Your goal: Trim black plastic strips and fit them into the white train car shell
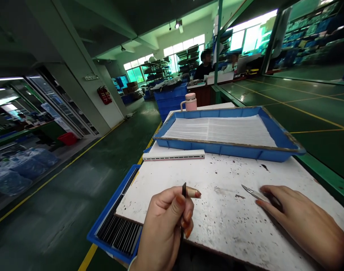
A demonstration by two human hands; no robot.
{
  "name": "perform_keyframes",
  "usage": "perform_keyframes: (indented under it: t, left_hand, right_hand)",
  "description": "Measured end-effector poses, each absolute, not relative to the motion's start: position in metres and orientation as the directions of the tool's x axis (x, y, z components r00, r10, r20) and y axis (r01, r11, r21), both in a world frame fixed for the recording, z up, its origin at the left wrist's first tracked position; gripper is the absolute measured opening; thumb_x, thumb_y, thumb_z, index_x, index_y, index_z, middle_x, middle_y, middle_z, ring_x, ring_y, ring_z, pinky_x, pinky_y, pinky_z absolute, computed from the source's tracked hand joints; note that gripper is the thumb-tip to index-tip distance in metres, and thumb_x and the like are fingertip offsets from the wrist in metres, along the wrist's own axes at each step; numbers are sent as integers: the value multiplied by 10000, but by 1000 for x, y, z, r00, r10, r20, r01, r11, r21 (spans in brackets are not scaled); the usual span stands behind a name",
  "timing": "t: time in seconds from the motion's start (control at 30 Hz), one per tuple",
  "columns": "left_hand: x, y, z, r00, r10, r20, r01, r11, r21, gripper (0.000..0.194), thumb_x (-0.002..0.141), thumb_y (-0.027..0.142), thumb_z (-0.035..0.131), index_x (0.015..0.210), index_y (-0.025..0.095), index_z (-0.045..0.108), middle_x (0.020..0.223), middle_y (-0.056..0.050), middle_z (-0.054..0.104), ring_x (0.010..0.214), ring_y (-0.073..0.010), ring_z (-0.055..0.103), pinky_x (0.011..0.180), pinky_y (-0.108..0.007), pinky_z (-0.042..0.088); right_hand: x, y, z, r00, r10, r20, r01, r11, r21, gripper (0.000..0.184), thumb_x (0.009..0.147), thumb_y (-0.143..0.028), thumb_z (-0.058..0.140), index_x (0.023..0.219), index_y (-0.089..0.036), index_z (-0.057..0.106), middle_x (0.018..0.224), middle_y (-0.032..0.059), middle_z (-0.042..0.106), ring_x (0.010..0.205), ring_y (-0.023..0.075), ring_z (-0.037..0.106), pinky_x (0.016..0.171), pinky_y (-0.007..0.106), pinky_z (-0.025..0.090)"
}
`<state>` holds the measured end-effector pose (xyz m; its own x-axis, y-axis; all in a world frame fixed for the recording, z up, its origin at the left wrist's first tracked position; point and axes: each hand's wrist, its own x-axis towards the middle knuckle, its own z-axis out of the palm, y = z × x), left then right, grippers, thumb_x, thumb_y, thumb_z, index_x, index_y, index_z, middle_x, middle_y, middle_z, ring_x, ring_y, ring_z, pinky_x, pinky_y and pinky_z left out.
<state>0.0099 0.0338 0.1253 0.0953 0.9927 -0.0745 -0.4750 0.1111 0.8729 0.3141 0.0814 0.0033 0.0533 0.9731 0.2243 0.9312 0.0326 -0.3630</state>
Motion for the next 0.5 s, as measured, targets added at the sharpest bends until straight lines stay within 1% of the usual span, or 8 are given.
perform_keyframes:
  t: [0.1, 0.2, 0.33, 0.5]
  left_hand:
    - [5, 32, 118, 63, 997, -50, -326, 67, 943, 325, 883, 445, 675, 889, 132, 762, 563, 19, 459, 479, -39, 357, 445, -165, 294]
    - [4, 30, 111, -4, 1000, -15, -210, 13, 978, 314, 867, 442, 696, 900, 141, 778, 544, 14, 457, 490, -56, 376, 448, -184, 303]
    - [4, 27, 108, -53, 997, 60, -128, -66, 990, 292, 851, 439, 713, 884, 161, 795, 545, 8, 463, 496, -72, 383, 442, -200, 326]
    - [3, 27, 109, -63, 991, 115, -73, -120, 990, 277, 860, 426, 704, 893, 170, 806, 640, -42, 581, 499, -70, 414, 446, -204, 346]
  right_hand:
    - [313, 83, 2, 39, 971, 235, 923, 55, -382, 514, 837, -660, 438, 983, -233, 684, 1048, 115, 701, 930, 356, 646, 641, 459, 529]
    - [311, 83, 4, 37, 972, 232, 922, 57, -384, 491, 844, -646, 408, 941, -245, 674, 1008, 114, 700, 883, 354, 647, 595, 459, 515]
    - [311, 81, 5, 32, 975, 222, 917, 60, -395, 463, 835, -637, 413, 934, -262, 666, 982, 100, 701, 859, 344, 647, 595, 467, 517]
    - [311, 81, 5, 27, 973, 228, 913, 69, -403, 463, 833, -638, 417, 923, -262, 672, 964, 100, 703, 836, 340, 649, 585, 470, 520]
